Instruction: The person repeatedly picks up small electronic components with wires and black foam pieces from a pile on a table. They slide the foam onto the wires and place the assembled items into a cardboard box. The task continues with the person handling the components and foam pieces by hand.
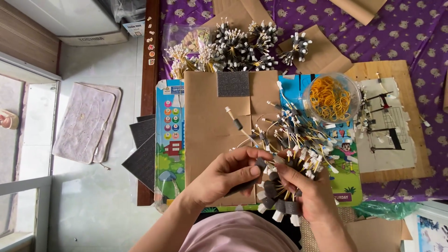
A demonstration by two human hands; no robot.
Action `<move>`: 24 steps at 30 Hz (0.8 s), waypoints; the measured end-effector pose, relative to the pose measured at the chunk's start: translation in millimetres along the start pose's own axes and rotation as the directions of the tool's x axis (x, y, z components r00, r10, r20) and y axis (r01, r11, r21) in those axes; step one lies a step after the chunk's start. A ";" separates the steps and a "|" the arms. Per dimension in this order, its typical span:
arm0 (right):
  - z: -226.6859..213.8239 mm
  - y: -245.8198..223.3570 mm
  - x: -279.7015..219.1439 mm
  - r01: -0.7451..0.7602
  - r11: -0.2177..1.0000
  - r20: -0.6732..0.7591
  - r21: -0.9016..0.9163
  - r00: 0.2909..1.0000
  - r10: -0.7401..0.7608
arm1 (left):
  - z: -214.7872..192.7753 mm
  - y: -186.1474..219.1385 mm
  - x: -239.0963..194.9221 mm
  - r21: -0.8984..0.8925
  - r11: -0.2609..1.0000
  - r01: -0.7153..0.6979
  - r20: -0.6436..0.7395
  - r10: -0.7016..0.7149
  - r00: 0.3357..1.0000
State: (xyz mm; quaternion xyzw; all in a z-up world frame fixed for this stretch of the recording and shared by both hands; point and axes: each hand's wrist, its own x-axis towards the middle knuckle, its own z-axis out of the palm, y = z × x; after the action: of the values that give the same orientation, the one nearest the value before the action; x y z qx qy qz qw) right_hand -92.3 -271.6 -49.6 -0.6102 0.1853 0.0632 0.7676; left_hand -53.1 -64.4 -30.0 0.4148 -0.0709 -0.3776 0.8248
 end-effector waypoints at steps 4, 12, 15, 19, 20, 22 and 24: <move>11.4 -8.7 -3.4 0.013 0.999 0.003 0.049 1.000 -0.013 | 15.2 3.7 0.3 0.109 0.993 -0.054 -0.129 0.068 0.989; 25.7 -14.9 -13.0 0.066 0.994 -0.087 -0.087 0.993 -0.074 | 36.1 21.1 -2.8 0.367 0.925 -0.105 -0.323 0.232 0.918; 29.3 -13.8 -15.9 0.115 0.990 -0.158 -0.085 0.979 -0.127 | 37.9 18.0 -2.9 0.449 0.889 -0.093 -0.348 0.270 0.898; 32.0 -14.2 -18.1 0.122 0.988 -0.176 -0.099 0.975 -0.138 | 40.7 17.4 -3.7 0.465 0.881 -0.091 -0.354 0.279 0.892; 31.5 -14.5 -18.5 0.137 0.986 -0.147 -0.097 0.978 -0.151 | 40.8 17.2 -3.8 0.462 0.882 -0.096 -0.350 0.281 0.894; 31.3 -14.1 -18.5 0.153 0.984 -0.118 -0.094 0.979 -0.163 | 40.1 17.5 -3.7 0.461 0.882 -0.101 -0.345 0.283 0.895; 30.8 -12.4 -19.2 0.170 0.975 -0.113 -0.141 0.976 -0.186 | 39.5 17.3 -3.7 0.493 0.867 -0.079 -0.351 0.281 0.893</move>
State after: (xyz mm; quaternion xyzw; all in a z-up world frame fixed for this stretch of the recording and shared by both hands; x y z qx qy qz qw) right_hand -99.6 -242.7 -25.6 -0.6761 0.1732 -0.0323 0.7155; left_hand -62.9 -80.4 8.9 0.6618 -0.0236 -0.1732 0.7290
